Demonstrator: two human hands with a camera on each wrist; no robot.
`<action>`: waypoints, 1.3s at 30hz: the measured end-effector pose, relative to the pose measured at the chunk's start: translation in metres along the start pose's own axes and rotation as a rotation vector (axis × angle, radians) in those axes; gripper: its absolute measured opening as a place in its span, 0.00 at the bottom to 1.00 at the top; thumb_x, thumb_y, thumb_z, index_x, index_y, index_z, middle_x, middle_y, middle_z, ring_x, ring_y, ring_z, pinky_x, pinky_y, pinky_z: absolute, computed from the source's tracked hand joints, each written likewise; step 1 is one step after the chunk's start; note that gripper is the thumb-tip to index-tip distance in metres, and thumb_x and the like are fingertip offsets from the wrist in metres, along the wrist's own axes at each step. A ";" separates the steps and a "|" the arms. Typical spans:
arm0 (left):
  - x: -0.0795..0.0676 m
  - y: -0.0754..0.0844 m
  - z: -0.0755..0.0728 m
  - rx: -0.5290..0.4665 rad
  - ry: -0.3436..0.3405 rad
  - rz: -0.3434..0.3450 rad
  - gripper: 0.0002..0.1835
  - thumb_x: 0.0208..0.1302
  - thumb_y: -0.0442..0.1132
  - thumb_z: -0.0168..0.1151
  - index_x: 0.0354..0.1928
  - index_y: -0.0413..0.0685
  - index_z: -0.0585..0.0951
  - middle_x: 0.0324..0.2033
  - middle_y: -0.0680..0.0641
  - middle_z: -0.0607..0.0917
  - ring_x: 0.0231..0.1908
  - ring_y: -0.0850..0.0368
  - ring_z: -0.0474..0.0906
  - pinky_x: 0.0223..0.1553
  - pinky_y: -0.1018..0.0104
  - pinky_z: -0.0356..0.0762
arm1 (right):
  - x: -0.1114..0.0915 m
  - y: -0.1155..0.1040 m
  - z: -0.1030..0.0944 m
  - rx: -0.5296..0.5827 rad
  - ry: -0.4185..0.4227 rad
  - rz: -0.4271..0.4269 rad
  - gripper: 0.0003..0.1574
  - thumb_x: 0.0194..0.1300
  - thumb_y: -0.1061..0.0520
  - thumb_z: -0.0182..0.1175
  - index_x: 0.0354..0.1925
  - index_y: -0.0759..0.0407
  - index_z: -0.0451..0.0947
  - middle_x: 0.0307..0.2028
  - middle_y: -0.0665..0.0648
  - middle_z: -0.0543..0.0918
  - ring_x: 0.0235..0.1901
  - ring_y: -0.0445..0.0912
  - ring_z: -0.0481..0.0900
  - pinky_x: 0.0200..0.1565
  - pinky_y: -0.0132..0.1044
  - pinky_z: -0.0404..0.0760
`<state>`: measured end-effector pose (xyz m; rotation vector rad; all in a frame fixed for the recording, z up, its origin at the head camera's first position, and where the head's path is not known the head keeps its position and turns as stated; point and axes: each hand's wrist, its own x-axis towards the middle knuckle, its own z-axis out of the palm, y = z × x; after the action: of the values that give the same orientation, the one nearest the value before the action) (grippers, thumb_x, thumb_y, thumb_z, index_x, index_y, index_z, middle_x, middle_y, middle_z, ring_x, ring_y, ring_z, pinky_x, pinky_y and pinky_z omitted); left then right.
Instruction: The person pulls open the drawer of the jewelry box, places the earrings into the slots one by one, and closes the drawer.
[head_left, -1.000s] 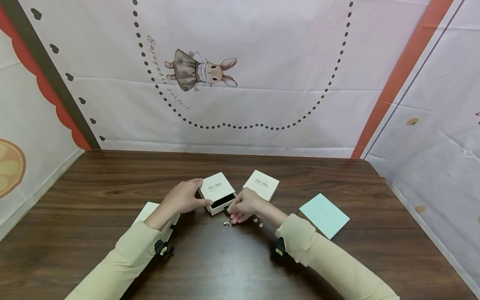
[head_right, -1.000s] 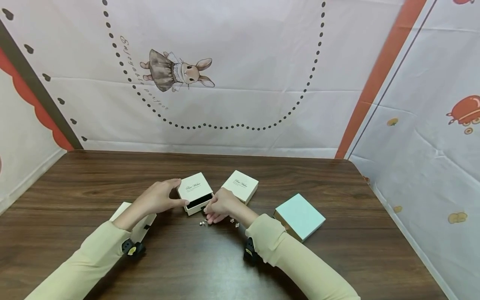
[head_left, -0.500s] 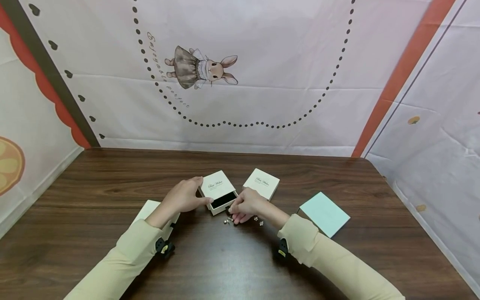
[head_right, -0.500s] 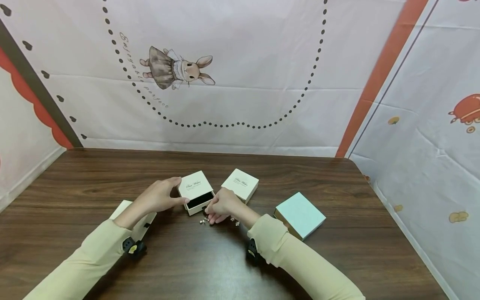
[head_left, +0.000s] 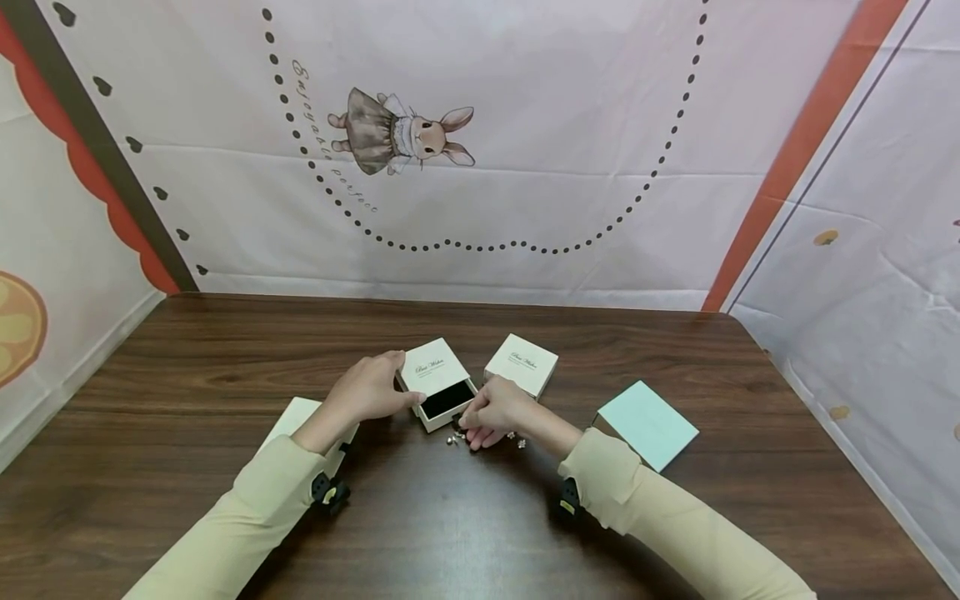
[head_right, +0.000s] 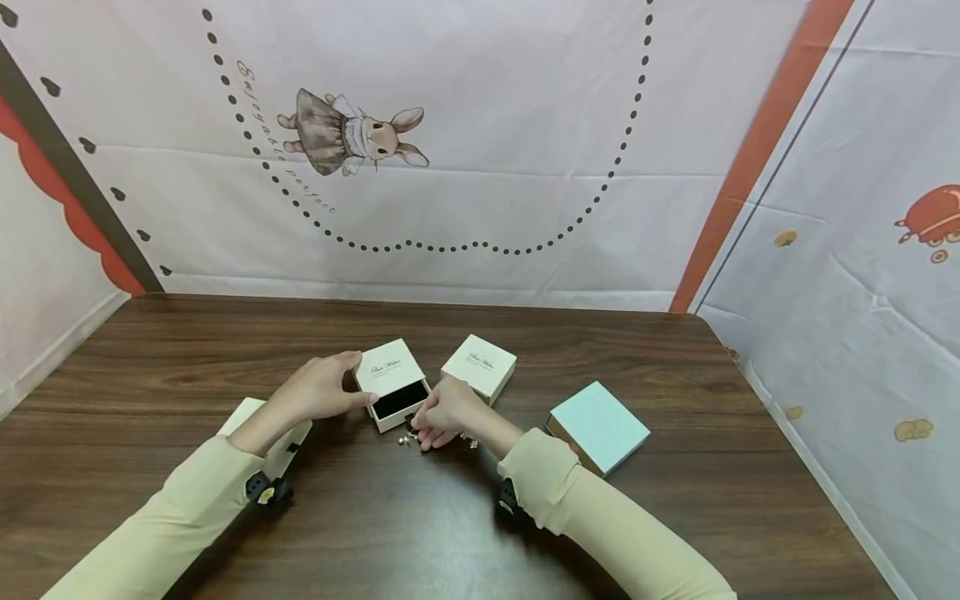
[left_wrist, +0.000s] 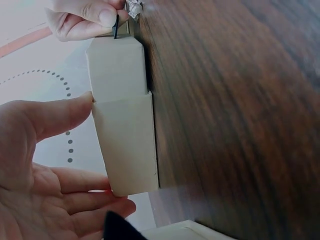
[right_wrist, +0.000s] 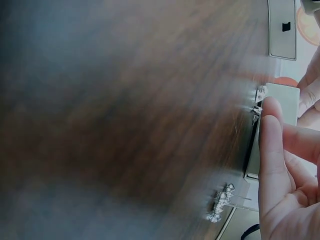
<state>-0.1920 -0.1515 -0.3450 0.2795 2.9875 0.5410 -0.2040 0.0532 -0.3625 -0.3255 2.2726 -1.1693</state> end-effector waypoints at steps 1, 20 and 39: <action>0.000 0.000 0.000 0.000 -0.001 -0.002 0.40 0.54 0.53 0.62 0.61 0.32 0.64 0.61 0.34 0.67 0.58 0.37 0.66 0.54 0.46 0.66 | 0.000 0.000 0.000 -0.001 -0.001 -0.001 0.08 0.58 0.64 0.59 0.28 0.68 0.82 0.18 0.59 0.82 0.15 0.40 0.79 0.24 0.34 0.80; 0.002 -0.002 -0.002 -0.014 -0.003 -0.011 0.42 0.51 0.55 0.64 0.62 0.34 0.65 0.60 0.36 0.69 0.56 0.40 0.69 0.51 0.47 0.69 | -0.008 0.001 0.000 -0.019 -0.005 -0.013 0.07 0.56 0.64 0.59 0.28 0.69 0.82 0.17 0.61 0.82 0.15 0.41 0.80 0.23 0.35 0.80; 0.002 0.000 -0.002 -0.013 -0.018 -0.011 0.41 0.51 0.54 0.64 0.61 0.34 0.65 0.57 0.36 0.72 0.51 0.42 0.73 0.44 0.50 0.73 | -0.015 0.003 0.002 -0.021 -0.033 -0.038 0.07 0.55 0.64 0.61 0.27 0.69 0.82 0.18 0.62 0.83 0.16 0.43 0.81 0.23 0.35 0.80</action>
<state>-0.1943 -0.1521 -0.3433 0.2653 2.9648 0.5542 -0.1903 0.0606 -0.3600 -0.3944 2.2610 -1.1514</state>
